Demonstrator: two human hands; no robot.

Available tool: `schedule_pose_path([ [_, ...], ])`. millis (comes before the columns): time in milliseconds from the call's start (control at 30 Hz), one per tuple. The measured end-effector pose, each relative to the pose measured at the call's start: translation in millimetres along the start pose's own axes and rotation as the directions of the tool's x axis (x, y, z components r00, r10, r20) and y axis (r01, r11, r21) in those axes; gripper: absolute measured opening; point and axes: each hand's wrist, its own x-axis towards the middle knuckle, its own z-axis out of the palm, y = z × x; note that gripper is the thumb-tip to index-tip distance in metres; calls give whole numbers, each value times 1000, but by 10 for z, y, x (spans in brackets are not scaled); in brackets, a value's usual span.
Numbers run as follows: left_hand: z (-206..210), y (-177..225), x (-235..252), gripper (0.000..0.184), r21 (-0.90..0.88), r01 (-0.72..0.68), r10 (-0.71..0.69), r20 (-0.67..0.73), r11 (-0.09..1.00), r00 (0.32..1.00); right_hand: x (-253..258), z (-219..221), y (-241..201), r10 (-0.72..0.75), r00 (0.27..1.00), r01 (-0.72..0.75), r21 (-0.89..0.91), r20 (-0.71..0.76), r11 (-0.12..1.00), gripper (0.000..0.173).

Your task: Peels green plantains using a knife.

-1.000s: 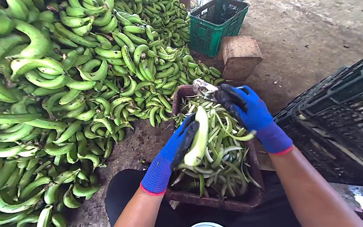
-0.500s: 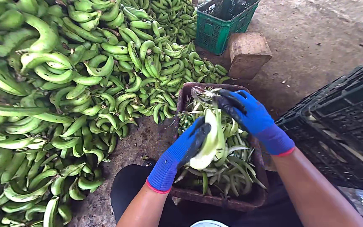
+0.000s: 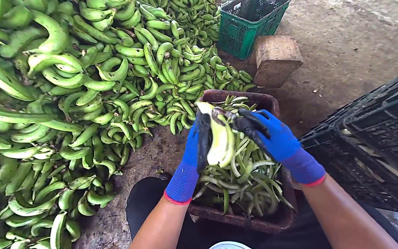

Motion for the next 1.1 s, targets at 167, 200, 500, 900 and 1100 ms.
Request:
schedule_pose_path([
  [167,37,48,-62,50,334,108,-260,451,936,854,66,-45,159,114,987,-128,126,111,984,43],
  [200,53,-4,-48,52,331,132,-276,439,934,855,71,-15,152,148,983,-162,136,109,977,43],
  [500,-105,-166,199,36,-662,77,-220,-136,746,966,-142,378,-14,-239,960,216,-158,-146,964,50],
  [900,-59,-98,132,38,-435,-28,50,40,900,998,-31,166,-109,-51,993,45,-50,-110,998,54],
  [1100,36,-55,97,43,287,57,-61,7,956,998,12,114,2,126,992,-125,-59,8,990,46],
])
